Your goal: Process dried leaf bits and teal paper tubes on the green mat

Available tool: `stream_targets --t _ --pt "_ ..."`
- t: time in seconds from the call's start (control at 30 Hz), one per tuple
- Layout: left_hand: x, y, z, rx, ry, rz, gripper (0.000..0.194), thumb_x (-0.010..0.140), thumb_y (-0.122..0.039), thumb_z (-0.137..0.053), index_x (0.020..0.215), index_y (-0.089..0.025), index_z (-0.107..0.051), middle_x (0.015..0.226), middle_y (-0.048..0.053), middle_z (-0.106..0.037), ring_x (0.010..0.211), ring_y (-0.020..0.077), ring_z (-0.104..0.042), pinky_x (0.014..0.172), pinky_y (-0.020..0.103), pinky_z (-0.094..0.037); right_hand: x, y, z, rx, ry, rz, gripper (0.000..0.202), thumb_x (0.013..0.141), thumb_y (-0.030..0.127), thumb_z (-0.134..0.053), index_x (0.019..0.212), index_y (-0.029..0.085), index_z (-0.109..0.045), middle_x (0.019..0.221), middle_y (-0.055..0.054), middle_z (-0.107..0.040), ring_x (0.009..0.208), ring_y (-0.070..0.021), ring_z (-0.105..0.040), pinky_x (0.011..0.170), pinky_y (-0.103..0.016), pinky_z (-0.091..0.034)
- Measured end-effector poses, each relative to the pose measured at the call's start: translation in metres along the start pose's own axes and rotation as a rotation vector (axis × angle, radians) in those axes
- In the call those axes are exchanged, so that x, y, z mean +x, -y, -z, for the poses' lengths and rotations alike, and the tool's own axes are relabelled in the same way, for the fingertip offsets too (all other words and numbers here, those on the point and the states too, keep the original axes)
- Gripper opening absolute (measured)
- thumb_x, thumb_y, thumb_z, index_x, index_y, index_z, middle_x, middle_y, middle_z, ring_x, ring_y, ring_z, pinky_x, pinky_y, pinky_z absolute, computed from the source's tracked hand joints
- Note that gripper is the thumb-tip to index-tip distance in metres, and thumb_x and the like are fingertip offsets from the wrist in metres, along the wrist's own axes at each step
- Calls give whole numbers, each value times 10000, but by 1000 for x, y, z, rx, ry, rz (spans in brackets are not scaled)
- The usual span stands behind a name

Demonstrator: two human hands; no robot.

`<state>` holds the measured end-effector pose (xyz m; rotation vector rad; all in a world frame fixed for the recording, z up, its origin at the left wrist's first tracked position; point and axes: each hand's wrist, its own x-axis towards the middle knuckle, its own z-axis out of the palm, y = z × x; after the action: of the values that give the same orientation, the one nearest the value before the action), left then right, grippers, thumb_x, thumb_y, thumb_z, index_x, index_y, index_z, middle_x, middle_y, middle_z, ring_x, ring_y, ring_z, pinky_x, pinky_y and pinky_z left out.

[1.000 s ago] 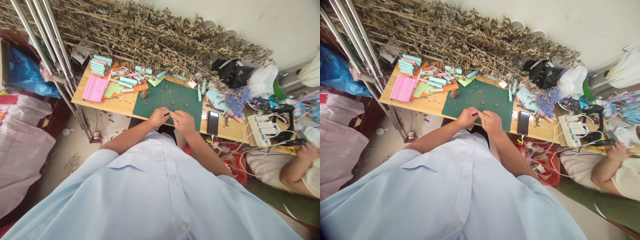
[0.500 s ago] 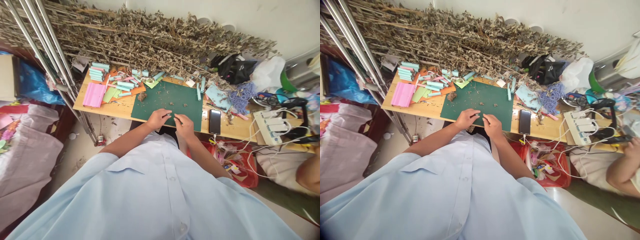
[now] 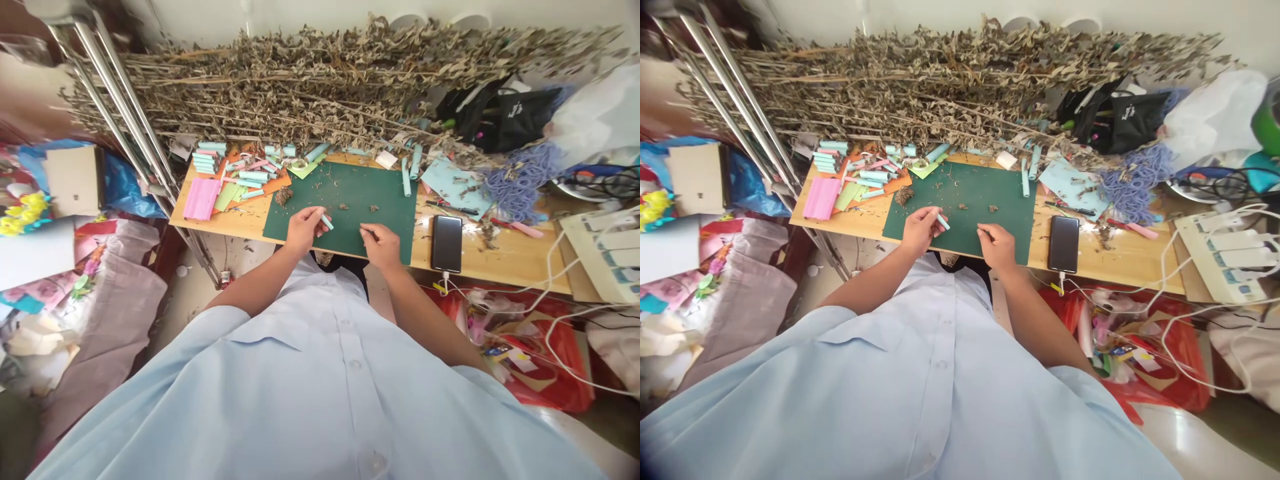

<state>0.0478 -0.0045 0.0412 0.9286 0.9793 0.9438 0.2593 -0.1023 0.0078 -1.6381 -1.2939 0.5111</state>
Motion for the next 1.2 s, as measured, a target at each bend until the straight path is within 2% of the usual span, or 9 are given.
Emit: stream_targets --t 0.07,0.17,0.3,0.43,0.53,0.67,0.8,0.93,1.2 --pt "1 -10 -5 -233 -43 139 344 937 -481 -765 943 -142 -703 828 64 -743 579 85 -621 468 192 -376 -2 2 1 21 21 19 270 973 406 -617 1035 233 -815 1049 -100 -805 893 -253 -757 839 -432 -638" --pt "-2 -23 -13 -421 -57 265 314 961 -430 -753 899 -131 -681 798 58 -725 572 64 -605 457 166 -368 -2 7 4 32 38 50 250 970 387 -614 1005 235 -809 1022 -92 -807 855 -240 -748 834 -422 -628" --pt "-12 -31 -21 -490 -69 300 297 967 -404 -754 900 -123 -685 787 54 -715 579 59 -600 448 153 -368 0 11 5 45 62 104 229 971 365 -612 972 238 -802 996 -88 -807 865 -238 -745 853 -419 -617" --pt "-17 -28 -24 -478 -86 286 300 957 -410 -762 901 -124 -688 791 58 -721 581 61 -602 449 152 -363 1 8 5 63 78 111 220 966 353 -616 967 235 -801 993 -85 -806 858 -235 -744 854 -413 -613" --pt "-16 -19 -21 -327 -104 188 320 932 -446 -775 918 -136 -699 819 68 -742 599 84 -633 469 176 -380 0 7 5 61 80 106 221 961 350 -616 963 231 -802 991 -83 -807 849 -232 -742 854 -408 -612" --pt "-12 -2 -12 196 -166 -128 272 878 -421 -816 953 -166 -759 864 51 -769 641 105 -661 584 222 -476 1 7 6 50 83 108 218 958 340 -611 958 235 -801 983 -79 -805 850 -231 -737 855 -406 -607" --pt "-11 10 -2 625 -26 -372 210 875 -398 -809 953 -203 -809 931 52 -781 796 153 -702 820 299 -560 1 6 8 14 80 96 217 958 336 -598 954 243 -795 974 -77 -802 852 -237 -733 847 -414 -606" --pt "-10 15 2 739 43 -490 221 922 -434 -765 953 -222 -818 970 69 -791 921 193 -720 909 342 -563 1 4 8 -12 79 116 222 962 342 -590 955 246 -789 969 -78 -801 870 -240 -736 852 -415 -610" --pt "-5 20 2 758 66 -537 147 923 -362 -779 951 -224 -822 995 76 -801 961 207 -738 937 352 -568 1 5 11 -58 124 121 193 944 361 -611 918 238 -758 907 -67 -776 758 -214 -686 805 -392 -590"
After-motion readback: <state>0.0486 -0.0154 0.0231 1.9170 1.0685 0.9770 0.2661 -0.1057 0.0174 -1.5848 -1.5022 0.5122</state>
